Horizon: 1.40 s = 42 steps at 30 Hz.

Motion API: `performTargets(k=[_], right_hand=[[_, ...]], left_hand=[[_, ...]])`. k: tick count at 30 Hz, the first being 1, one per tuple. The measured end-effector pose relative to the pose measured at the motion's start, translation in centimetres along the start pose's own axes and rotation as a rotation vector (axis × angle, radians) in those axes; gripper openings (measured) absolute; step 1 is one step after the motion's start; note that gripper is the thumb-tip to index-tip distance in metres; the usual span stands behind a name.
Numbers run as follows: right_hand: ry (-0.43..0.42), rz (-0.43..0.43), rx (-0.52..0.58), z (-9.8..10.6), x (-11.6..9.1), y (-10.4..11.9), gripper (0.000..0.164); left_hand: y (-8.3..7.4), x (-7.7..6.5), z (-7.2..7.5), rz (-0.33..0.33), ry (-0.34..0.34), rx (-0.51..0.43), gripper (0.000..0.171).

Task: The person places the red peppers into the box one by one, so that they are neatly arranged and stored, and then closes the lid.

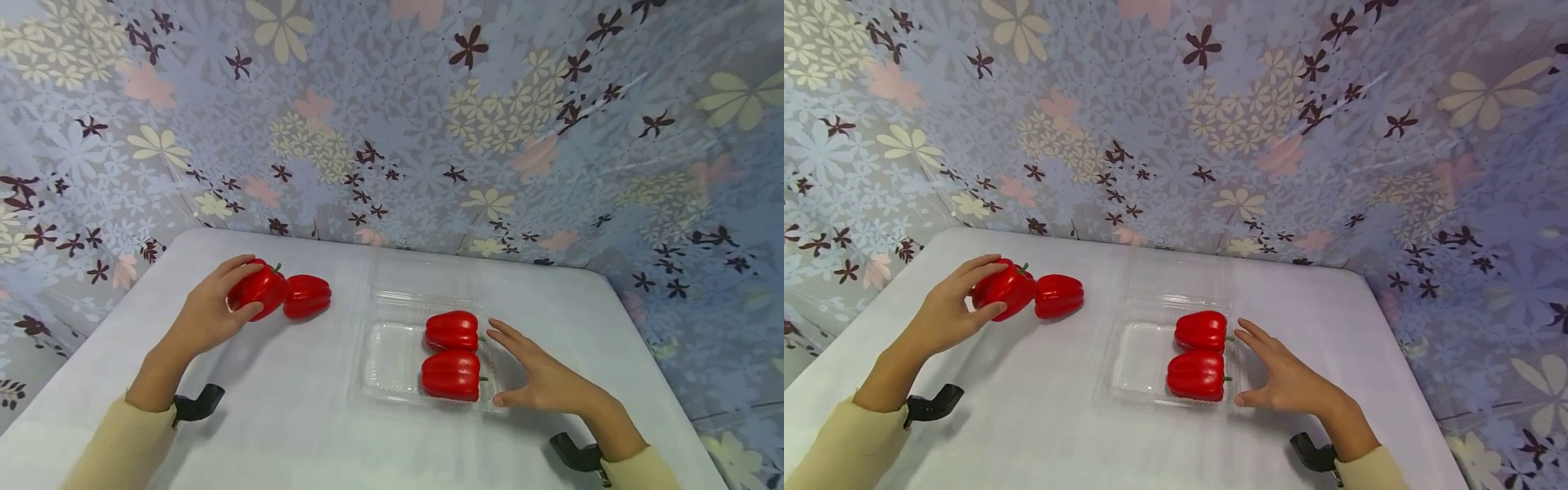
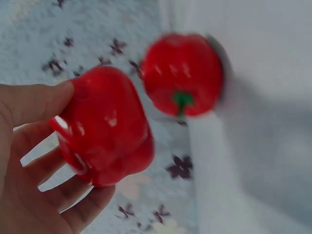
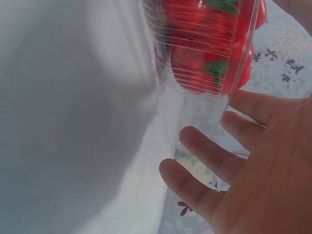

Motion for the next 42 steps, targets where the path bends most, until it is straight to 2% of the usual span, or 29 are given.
performTargets(k=[11,17,23,31,38,42], right_hand=[[-0.008,0.008,-0.017,-0.2,0.2,-0.2,0.098],[-0.012,0.019,-0.017,-0.2,0.3,-0.1,0.098],[-0.007,0.023,-0.015,-0.2,0.4,0.0,0.098],[0.004,0.000,0.011,-0.3,0.2,-0.2,0.098],[0.001,0.026,0.003,-0.2,0.3,0.1,0.098],[0.010,0.022,0.005,-0.2,0.3,0.2,0.098]], left_hand=[[-5.0,0.0,-0.1,-0.116,0.079,-0.161,0.069],[-8.0,0.4,-0.9,-0.197,0.135,-0.253,0.066],[-9.0,1.0,-1.5,-0.237,0.175,-0.235,0.063],[-10.4,1.9,-3.3,-0.333,0.213,-0.155,0.061],[-10.9,2.5,-5.1,-0.347,0.298,-0.059,0.062],[-11.4,2.7,-6.1,-0.386,0.335,-0.024,0.060]])
Point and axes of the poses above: each hand's wrist, its own x-axis towards the middle knuckle, its own z-axis out of the back of the hand, y = z × x, the point moved 4 cm from there along x, towards the middle knuckle, and after that the axes turned 6 degrees about -z, right-handed, at the moved point
